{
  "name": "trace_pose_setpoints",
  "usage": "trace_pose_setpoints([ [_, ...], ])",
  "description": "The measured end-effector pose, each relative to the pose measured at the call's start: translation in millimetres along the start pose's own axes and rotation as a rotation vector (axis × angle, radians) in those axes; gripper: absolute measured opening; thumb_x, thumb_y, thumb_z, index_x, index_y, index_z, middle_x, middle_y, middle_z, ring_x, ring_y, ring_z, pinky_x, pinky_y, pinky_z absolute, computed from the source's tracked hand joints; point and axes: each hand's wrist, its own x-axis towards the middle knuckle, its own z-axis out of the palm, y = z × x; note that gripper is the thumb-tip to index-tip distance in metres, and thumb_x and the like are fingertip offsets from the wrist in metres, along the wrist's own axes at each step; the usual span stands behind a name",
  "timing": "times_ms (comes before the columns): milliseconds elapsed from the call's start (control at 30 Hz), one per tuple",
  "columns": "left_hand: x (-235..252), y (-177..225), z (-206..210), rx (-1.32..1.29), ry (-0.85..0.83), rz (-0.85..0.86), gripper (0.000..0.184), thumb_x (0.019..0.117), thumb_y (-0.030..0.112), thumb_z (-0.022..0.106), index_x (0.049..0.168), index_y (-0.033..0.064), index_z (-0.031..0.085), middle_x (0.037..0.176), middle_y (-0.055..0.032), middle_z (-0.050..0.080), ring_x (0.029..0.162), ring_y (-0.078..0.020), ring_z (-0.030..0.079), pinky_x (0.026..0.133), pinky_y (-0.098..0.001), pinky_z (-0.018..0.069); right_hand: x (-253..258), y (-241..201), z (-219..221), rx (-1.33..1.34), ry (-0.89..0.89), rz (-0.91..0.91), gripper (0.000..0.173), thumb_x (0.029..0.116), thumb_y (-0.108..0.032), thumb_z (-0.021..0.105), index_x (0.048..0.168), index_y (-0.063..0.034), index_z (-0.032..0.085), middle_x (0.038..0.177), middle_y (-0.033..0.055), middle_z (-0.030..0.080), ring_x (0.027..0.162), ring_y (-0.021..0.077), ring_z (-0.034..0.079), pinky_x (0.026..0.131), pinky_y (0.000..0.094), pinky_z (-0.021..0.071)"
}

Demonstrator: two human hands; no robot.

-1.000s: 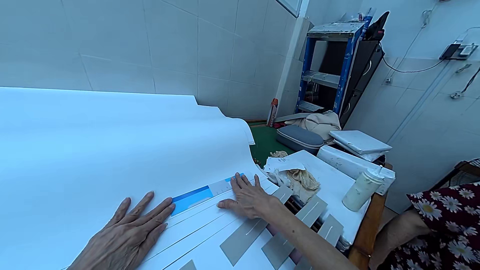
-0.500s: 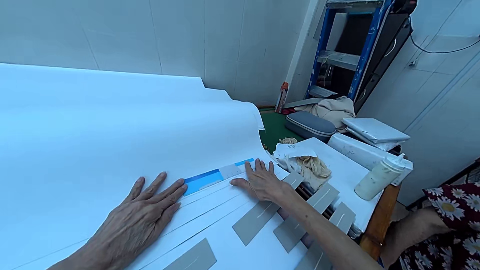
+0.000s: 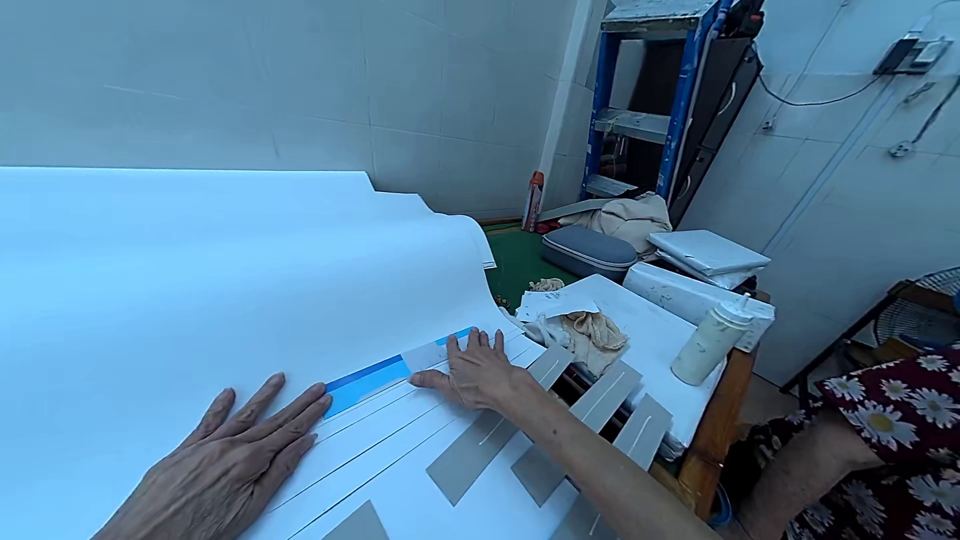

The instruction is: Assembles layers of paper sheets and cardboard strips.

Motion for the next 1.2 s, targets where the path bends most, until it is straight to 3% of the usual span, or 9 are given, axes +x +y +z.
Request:
trace_pose_setpoints([
  [133,12,21,-32,-0.079,-0.211,-0.066,0.044,0.1057,0.021,0.041,0.135,-0.0018,0.064,0.147,-0.019,0.056,0.143,-0.0528,0.038,0.117,-0.0745,0.0128,-2,-2,4,-0.011,0.011,0.002,0.097,0.0996,-0.071,0.036,0.158,0.0059,0.025,0.163,0.037,0.017,0.153,0.0503,0.016,0.121,0.0672,0.0088],
  [233,32,37,-47,-0.019,-0.306,-0.144,0.04,0.1062,0.017,0.043,0.128,-0.004,0.069,0.139,-0.0217,0.062,0.138,-0.0529,0.046,0.118,-0.0731,0.0122,1,-2,5,0.001,0.009,0.004,0.095,0.1005,-0.069,0.035,0.16,0.0034,0.023,0.163,0.0357,0.016,0.153,0.0493,0.016,0.121,0.0683,0.0088],
  [333,56,60,-45,0.205,-0.331,-0.214,0.03,0.1034,0.013,0.052,0.102,-0.0048,0.076,0.108,-0.0254,0.074,0.114,-0.05,0.065,0.115,-0.068,0.0275,5,-2,8,0.012,0.01,0.006,0.094,0.1008,-0.068,0.037,0.16,0.0029,0.022,0.163,0.0357,0.016,0.153,0.0493,0.016,0.12,0.0697,0.0089],
  [433,80,72,-12,0.336,-0.18,-0.19,0.017,0.096,0.007,0.063,0.088,-0.0035,0.074,0.095,-0.0234,0.073,0.105,-0.046,0.068,0.106,-0.0614,0.0412,6,-5,10,0.018,0.015,0.01,0.095,0.1004,-0.069,0.037,0.16,0.0032,0.021,0.163,0.0364,0.015,0.153,0.0501,0.015,0.12,0.0704,0.0091],
  [533,103,68,35,0.068,0.071,-0.05,0.028,0.1018,0.008,0.053,0.113,-0.009,0.071,0.121,-0.0284,0.069,0.117,-0.0477,0.065,0.101,-0.065,0.0462,9,-3,15,0.02,0.029,0.0,0.087,0.104,-0.061,0.039,0.161,0.0018,0.019,0.164,0.0359,0.014,0.153,0.0501,0.014,0.119,0.0717,0.0085],
  [667,117,70,55,-0.18,-0.087,-0.063,0.063,0.1093,0.038,0.022,0.139,-0.001,0.061,0.15,-0.0182,0.054,0.143,-0.0426,0.046,0.119,-0.0671,0.0228,16,-3,21,0.062,0.034,0.003,0.078,0.1045,-0.041,0.05,0.162,0.0006,0.017,0.164,0.0359,0.009,0.153,0.0508,0.011,0.118,0.0724,0.0074],
  [767,110,63,56,-0.175,-0.178,-0.06,0.066,0.1094,0.04,0.018,0.141,0.001,0.06,0.152,-0.0157,0.053,0.146,-0.0402,0.042,0.12,-0.0679,0.0173,15,-3,22,0.06,0.039,-0.021,0.079,0.1039,-0.042,0.053,0.161,0.0011,0.02,0.164,0.0355,0.012,0.153,0.0505,0.012,0.118,0.0729,0.0088],
  [1000,80,36,53,-0.087,-0.083,-0.016,0.083,0.1041,0.059,0.014,0.14,-0.0003,0.06,0.149,-0.0174,0.055,0.141,-0.0374,0.049,0.117,-0.0662,0.027,6,-2,14,0.066,0.037,-0.042,0.086,0.1031,-0.062,0.041,0.16,0.0015,0.026,0.165,0.0335,0.015,0.155,0.0475,0.013,0.12,0.07,0.0071],
  [1200,38,29,16,-0.079,-0.155,-0.021,0.078,0.1054,0.055,0.019,0.145,-0.0027,0.054,0.153,-0.0206,0.049,0.144,-0.04,0.045,0.118,-0.0657,0.0257,5,-1,13,0.092,0.013,-0.01,0.095,0.0995,-0.069,0.041,0.162,-0.0003,0.02,0.166,0.0331,0.009,0.155,0.0474,0.009,0.12,0.0701,0.0042],
])
